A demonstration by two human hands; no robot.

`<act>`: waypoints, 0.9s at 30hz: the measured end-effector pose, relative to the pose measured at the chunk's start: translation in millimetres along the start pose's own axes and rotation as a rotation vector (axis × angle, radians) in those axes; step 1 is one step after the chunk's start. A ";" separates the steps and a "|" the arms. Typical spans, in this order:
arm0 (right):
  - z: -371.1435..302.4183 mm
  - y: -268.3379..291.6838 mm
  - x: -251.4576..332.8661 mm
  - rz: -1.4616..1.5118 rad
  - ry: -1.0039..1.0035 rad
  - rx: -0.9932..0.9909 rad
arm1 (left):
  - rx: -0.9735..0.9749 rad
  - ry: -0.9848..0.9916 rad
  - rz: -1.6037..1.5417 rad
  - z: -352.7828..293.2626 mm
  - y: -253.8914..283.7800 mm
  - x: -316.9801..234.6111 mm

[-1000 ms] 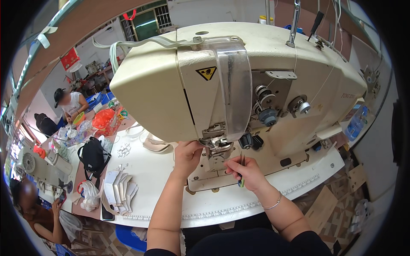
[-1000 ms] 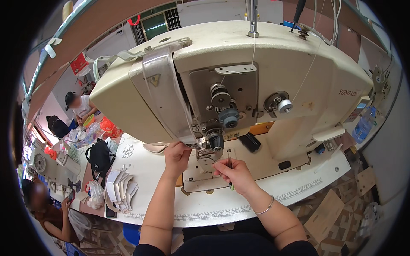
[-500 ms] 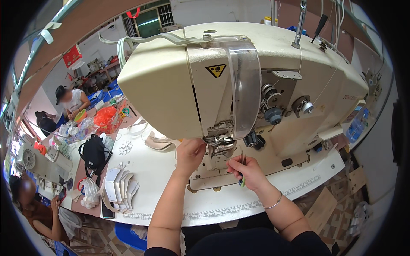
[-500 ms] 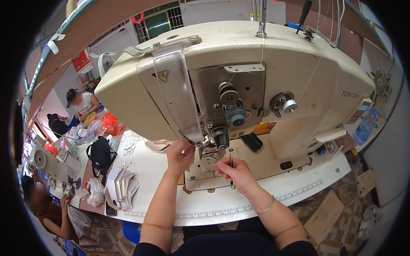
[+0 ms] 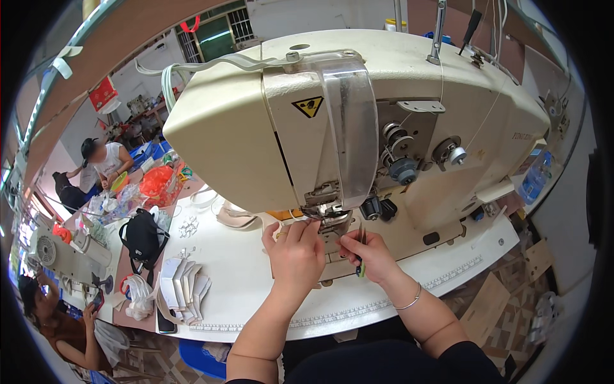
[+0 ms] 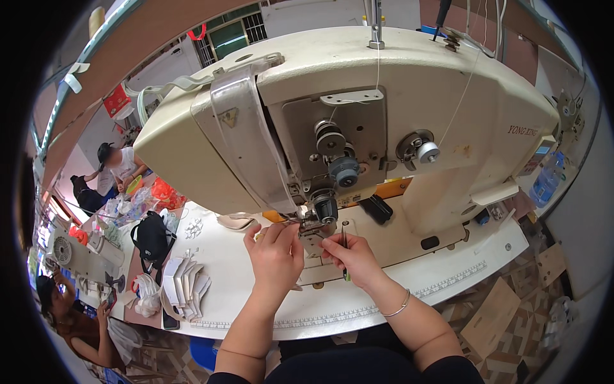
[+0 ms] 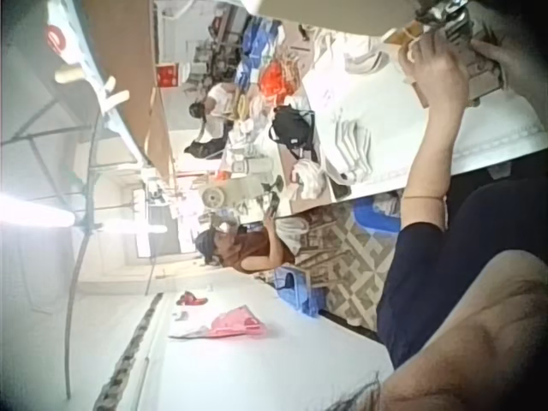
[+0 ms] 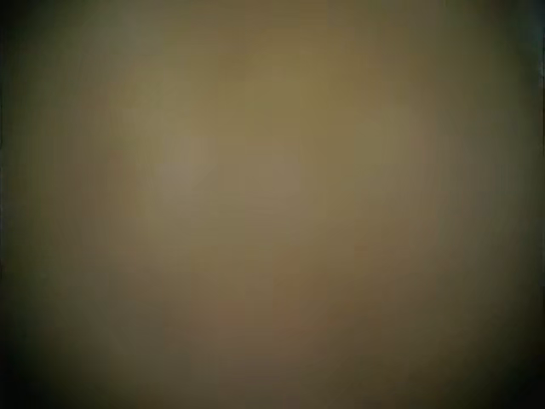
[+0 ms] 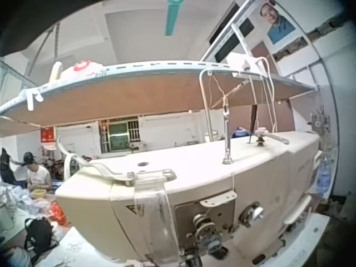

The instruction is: The person operates an industrial sewing machine to stitch white fabric pieces, likely face masks. They repeatedly pick up a piece, feed it through the machine, and trim the thread with scissors before moving to the next piece.

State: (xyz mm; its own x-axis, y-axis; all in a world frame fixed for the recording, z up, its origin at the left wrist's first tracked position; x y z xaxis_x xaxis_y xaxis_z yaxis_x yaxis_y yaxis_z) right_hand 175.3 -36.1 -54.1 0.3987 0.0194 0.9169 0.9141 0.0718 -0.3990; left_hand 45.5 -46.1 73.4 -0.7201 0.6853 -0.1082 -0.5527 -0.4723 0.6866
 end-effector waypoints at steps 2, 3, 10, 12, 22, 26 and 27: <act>0.6 0.2 2.4 0.008 0.012 -0.007 | -0.010 0.053 -0.184 -1.3 0.1 7.4; 1.3 0.6 3.4 0.011 0.017 -0.013 | -0.015 0.079 -0.277 -1.7 -0.7 11.2; 6.3 7.8 38.4 0.176 0.296 -0.141 | 0.419 0.788 -1.455 -24.2 -96.9 80.7; 7.0 2.4 58.5 0.216 0.363 -0.131 | 0.324 0.770 -1.570 -22.7 -99.6 83.2; -11.0 0.6 73.2 -0.387 0.332 -0.182 | 0.216 0.838 -1.939 -49.1 -98.6 41.0; -23.1 1.9 83.8 -0.493 0.551 -0.239 | 0.167 0.811 -1.907 -46.6 -97.0 42.1; -27.7 1.4 94.8 -0.510 0.685 -0.293 | 0.167 0.831 -1.892 -45.7 -96.3 42.5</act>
State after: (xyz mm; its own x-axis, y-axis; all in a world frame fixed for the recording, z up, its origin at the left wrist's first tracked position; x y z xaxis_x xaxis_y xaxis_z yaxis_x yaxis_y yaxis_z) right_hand 216.5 -61.8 32.0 -0.1896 -0.5497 0.8136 0.9366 -0.3500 -0.0182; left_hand 49.0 3.2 -30.1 0.5624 -0.2229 -0.7962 -0.6739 0.4344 -0.5976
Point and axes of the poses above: each hand's wrist, its own z-axis towards the middle knuckle, its own y-axis out of the back of the hand, x = y × z, the point moved 9 cm from there along z, towards the middle knuckle, and after that the axes turned 8 degrees about x, right-handed, at the moved point
